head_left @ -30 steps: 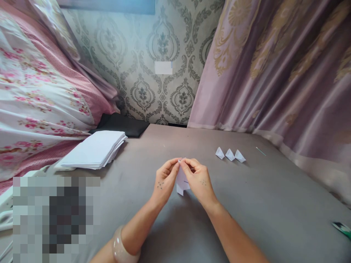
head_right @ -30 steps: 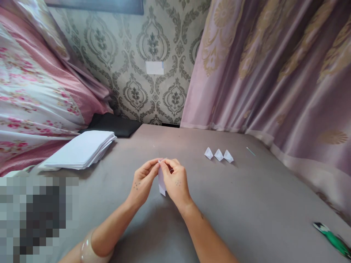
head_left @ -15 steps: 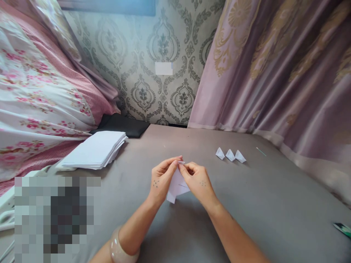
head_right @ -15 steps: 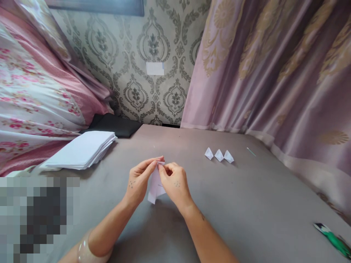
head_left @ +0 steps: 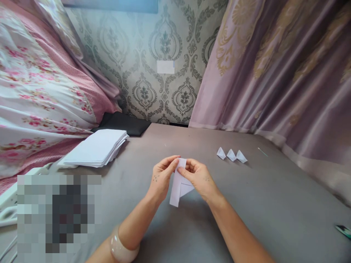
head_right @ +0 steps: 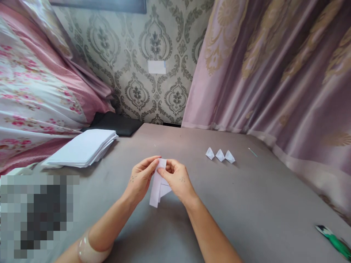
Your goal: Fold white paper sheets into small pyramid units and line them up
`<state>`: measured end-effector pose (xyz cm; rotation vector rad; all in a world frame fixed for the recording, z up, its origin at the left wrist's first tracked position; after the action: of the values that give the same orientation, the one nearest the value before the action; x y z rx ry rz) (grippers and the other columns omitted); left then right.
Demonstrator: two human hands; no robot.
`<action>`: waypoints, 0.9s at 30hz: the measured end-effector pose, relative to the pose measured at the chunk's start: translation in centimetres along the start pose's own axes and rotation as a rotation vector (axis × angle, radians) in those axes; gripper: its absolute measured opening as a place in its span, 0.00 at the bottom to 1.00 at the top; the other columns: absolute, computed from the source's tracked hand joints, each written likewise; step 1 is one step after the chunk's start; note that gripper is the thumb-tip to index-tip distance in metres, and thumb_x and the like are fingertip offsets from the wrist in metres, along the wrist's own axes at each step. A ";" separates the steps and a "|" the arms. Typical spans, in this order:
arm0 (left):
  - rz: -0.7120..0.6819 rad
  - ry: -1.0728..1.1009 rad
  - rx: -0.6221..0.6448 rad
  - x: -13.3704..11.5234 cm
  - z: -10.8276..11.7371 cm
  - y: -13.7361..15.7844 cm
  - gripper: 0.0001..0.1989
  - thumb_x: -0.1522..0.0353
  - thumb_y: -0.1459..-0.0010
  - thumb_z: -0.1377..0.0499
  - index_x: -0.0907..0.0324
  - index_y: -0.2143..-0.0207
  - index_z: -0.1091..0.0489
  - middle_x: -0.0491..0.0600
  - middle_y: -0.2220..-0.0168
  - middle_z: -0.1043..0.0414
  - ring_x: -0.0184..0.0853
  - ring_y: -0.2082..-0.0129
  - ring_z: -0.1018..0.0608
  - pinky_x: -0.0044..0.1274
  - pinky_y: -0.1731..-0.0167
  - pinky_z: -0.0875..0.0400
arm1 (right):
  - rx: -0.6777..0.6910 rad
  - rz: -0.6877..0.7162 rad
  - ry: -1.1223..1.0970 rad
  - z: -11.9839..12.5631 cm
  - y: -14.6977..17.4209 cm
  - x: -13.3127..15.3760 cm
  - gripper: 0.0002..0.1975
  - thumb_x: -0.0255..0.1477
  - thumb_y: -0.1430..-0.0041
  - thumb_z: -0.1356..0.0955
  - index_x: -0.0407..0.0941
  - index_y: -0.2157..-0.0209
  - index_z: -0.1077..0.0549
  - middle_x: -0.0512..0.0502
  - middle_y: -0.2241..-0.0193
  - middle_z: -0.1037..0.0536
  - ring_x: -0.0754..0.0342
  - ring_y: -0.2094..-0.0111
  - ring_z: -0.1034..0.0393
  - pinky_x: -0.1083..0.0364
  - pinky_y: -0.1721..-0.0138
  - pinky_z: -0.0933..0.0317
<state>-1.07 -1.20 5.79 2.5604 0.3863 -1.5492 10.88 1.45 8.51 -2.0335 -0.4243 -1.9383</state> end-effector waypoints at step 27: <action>0.075 0.096 0.000 -0.5 0.0 0.0 0.09 0.64 0.53 0.34 0.62 0.72 0.27 0.49 0.73 0.25 0.30 0.72 0.26 0.22 0.67 0.34 | -0.094 0.284 0.372 -0.3 0.3 -0.1 0.17 0.31 0.45 0.33 0.48 0.53 0.26 0.50 0.70 0.27 0.58 0.71 0.34 0.57 0.67 0.35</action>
<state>-1.28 -1.26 6.20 2.6237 0.2965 -1.4051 10.69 1.07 8.38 -1.6226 0.0411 -2.1178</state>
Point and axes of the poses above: each hand's wrist, its own y-axis away from the middle knuckle, its own z-axis out of the back of the hand, x = y × z, the point moved 2 cm from there along -y, towards the middle knuckle
